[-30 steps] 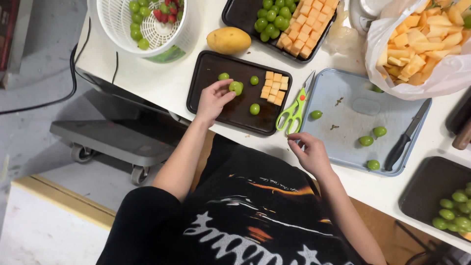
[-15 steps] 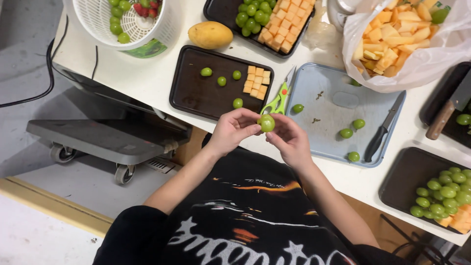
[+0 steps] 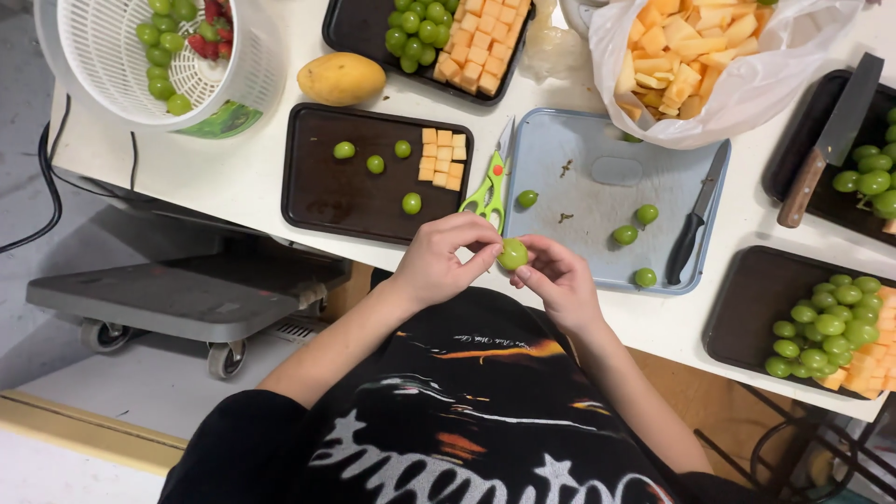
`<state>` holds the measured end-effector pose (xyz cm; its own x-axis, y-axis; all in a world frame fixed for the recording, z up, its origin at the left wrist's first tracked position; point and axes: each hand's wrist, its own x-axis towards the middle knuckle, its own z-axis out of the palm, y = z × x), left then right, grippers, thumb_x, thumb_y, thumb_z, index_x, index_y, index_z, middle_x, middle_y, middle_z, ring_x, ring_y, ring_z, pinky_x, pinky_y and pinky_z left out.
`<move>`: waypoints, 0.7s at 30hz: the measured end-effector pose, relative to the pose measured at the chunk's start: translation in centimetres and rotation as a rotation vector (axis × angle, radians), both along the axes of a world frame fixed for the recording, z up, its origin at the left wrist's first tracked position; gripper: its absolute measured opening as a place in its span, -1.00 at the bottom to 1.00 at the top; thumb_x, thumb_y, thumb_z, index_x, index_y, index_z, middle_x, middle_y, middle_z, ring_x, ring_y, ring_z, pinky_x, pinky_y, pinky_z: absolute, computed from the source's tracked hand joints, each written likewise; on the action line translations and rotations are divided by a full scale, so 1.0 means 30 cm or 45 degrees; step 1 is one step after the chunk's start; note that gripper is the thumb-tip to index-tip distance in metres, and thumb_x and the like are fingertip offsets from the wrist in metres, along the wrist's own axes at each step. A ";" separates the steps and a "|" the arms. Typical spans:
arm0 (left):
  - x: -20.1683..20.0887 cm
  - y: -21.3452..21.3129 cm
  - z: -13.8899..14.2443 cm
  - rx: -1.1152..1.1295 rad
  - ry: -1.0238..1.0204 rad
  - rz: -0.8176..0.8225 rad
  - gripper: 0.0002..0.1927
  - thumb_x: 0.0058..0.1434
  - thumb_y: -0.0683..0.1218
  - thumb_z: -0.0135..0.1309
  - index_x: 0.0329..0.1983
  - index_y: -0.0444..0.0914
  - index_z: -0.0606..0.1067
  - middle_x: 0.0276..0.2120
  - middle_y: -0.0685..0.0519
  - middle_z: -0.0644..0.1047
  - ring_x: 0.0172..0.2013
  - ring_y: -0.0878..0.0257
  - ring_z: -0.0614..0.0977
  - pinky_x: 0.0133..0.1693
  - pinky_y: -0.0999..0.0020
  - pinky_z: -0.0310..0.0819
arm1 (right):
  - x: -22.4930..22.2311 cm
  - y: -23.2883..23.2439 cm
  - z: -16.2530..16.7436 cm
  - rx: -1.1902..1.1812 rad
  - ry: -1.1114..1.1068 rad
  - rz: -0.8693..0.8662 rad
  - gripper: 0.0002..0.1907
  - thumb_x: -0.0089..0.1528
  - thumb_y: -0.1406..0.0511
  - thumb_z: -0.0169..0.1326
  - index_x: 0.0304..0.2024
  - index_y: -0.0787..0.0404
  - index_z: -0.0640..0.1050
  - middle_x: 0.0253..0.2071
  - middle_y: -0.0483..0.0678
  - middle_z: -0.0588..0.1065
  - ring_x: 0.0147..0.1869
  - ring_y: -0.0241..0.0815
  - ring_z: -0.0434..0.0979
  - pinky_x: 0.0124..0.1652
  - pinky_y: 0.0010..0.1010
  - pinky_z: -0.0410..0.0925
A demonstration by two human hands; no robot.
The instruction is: The person arranges green grapes and cubed melon on black trays, using shears to cut grape stems and placing the fruit into neat rows. The person then moves to a second station and places small red decorations onto individual pastries on metal trays.
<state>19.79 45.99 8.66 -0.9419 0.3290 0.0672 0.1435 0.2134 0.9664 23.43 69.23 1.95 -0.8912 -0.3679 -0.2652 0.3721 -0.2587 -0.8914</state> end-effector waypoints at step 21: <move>-0.014 0.025 -0.013 0.513 -0.609 -0.048 -0.85 0.41 -0.16 0.06 -0.12 -0.38 0.53 -0.13 0.06 0.50 -0.16 0.36 0.64 -0.10 0.46 0.63 | -0.026 0.046 -0.038 -0.405 -0.140 0.095 -0.50 0.32 0.28 0.18 0.24 0.41 0.45 0.00 0.11 0.54 -0.05 -0.09 0.53 -0.04 -0.24 0.42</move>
